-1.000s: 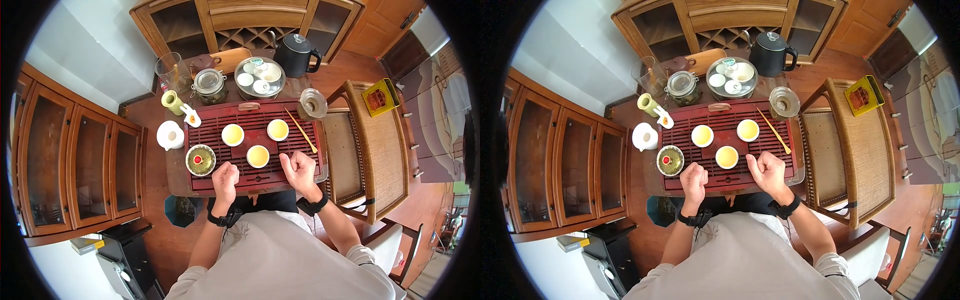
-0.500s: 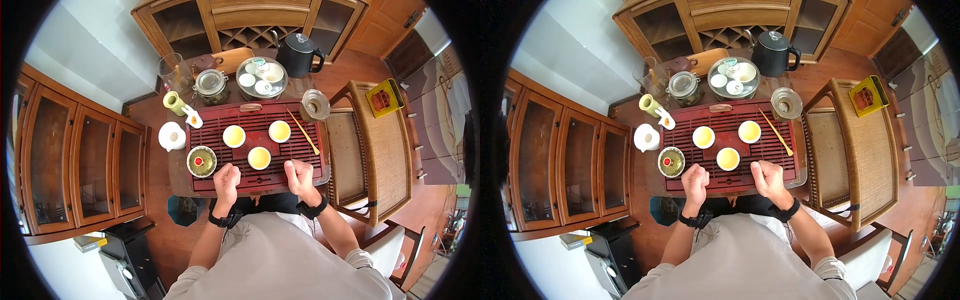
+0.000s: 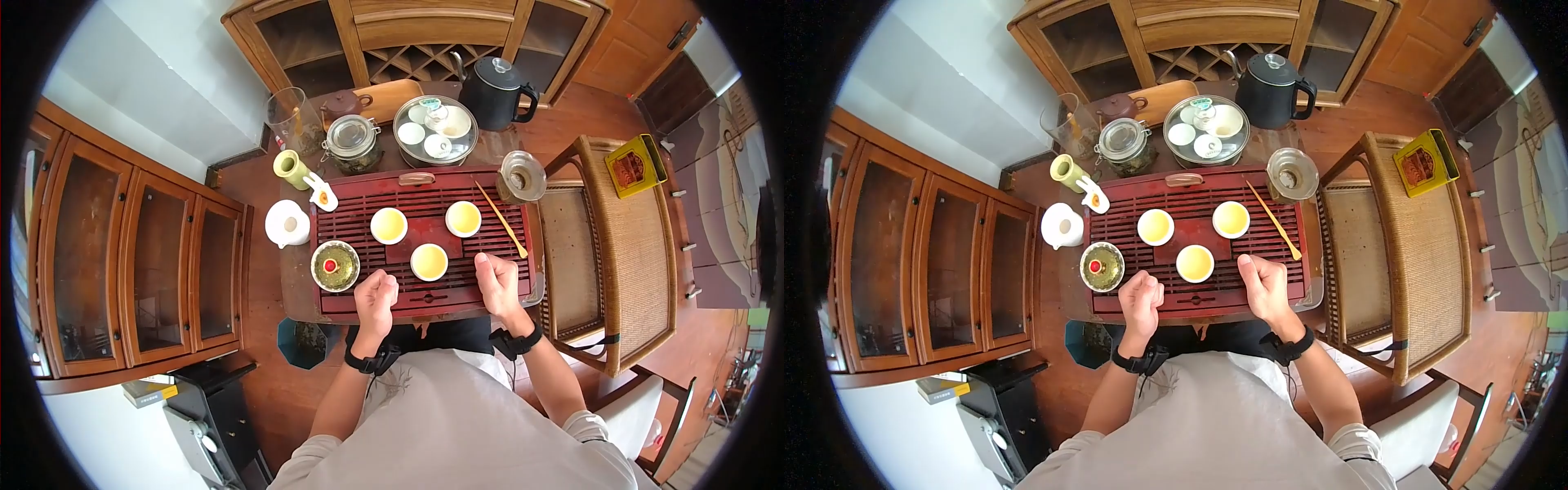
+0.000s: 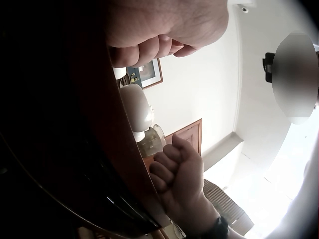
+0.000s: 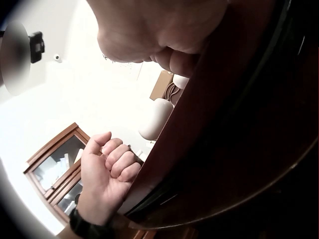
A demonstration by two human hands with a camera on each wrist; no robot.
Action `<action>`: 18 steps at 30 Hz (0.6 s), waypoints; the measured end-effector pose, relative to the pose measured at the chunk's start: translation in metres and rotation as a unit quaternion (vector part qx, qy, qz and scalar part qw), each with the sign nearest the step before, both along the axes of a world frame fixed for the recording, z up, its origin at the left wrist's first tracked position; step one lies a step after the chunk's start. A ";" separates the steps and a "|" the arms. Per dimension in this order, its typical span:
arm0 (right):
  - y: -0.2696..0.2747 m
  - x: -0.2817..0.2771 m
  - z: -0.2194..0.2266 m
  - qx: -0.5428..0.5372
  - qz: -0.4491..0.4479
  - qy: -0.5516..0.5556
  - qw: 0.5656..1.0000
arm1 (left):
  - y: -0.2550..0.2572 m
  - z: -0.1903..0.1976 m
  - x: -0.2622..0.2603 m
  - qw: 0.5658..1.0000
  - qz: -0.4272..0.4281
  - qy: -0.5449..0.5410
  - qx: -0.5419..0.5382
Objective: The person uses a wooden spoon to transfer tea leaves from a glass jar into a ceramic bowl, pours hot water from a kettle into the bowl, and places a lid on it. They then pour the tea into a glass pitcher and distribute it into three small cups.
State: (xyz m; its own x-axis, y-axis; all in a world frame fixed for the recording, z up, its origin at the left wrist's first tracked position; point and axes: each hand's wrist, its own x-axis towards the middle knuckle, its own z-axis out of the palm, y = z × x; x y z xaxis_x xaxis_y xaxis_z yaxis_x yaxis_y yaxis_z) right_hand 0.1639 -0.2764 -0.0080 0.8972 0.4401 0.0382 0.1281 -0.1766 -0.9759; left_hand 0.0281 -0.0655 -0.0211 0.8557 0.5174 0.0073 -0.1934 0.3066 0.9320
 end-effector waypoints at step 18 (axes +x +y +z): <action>0.001 0.000 -0.003 0.004 -0.012 0.013 1.000 | -0.001 -0.002 0.001 1.000 0.008 0.005 0.004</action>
State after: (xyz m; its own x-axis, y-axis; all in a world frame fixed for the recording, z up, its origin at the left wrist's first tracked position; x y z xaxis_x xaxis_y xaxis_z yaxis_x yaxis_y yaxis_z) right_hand 0.1639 -0.2751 -0.0108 0.9085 0.4174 0.0185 0.0983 -0.1706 -0.9804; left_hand 0.0286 -0.0660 -0.0232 0.8475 0.5309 0.0035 -0.1894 0.2962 0.9361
